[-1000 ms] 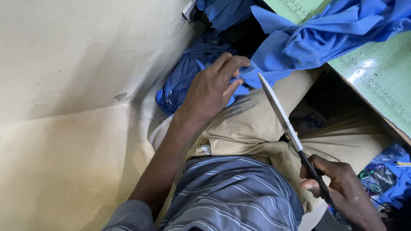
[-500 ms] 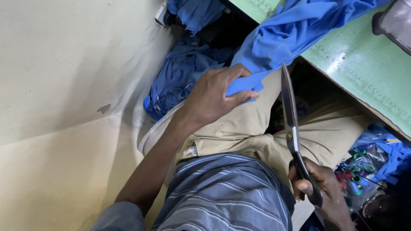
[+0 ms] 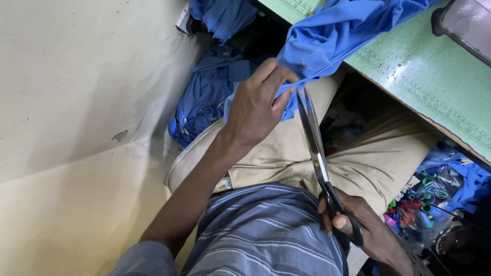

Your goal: Cutting blue fabric with a pair of large scissors on a work table

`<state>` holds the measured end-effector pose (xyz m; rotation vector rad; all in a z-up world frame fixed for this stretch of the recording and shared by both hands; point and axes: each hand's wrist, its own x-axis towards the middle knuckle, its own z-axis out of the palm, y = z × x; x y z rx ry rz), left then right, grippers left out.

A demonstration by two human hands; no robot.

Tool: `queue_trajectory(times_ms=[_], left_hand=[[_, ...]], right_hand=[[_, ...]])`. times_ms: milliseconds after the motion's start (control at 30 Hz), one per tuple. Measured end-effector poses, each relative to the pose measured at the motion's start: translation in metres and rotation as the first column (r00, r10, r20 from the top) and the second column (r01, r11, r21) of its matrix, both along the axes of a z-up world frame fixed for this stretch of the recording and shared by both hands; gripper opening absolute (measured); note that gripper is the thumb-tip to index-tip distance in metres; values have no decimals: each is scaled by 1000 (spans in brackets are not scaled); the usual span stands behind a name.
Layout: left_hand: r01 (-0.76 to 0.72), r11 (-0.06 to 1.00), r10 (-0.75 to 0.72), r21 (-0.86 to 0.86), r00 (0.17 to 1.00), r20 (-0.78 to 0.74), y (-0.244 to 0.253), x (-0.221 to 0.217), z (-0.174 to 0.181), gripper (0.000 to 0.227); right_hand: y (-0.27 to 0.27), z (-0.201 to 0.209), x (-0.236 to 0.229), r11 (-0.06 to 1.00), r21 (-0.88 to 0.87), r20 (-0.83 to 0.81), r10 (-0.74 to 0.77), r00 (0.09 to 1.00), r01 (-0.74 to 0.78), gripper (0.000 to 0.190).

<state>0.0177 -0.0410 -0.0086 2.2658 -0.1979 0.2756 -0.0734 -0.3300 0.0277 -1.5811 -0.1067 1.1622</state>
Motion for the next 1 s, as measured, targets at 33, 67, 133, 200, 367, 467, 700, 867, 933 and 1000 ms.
queue_trajectory(times_ms=[33,67,133,200,367,467,700,867,933,1000], left_hand=[[-1,1000,1,0,1000,-3,0,-1,-1,23],[2,998,-5,70,999,49,1,-2,-1,27],[-1,990,-13,141,995,101,3,-3,-2,30],[-35,948,-78,317,938,338,5,-3,-1,32],[-46,951,-112,306,872,477,7,-2,4,25],[-52,952,-104,300,870,482,5,-3,3,23],[-54,945,-110,322,876,470,7,-3,3,19],[-38,950,-125,310,863,489,9,-3,7,22],[-32,948,-135,316,859,493,11,-3,5,23],[1,967,-129,253,864,487,14,-4,0,17]], right_hand=[[1,0,1,1000,0,-3,1,1000,-1,69],[3,0,3,1000,12,42,24,999,-25,71],[6,0,4,998,23,87,49,995,-51,73],[8,0,5,999,32,76,10,997,-12,73],[12,8,11,999,-18,49,34,998,-33,76],[9,5,6,999,-35,35,32,999,-31,79],[13,7,1,979,-204,289,80,954,-21,58],[7,6,-3,931,-366,301,118,946,0,58],[6,6,-4,903,-430,290,134,948,4,54],[6,8,-5,921,-383,342,70,937,71,47]])
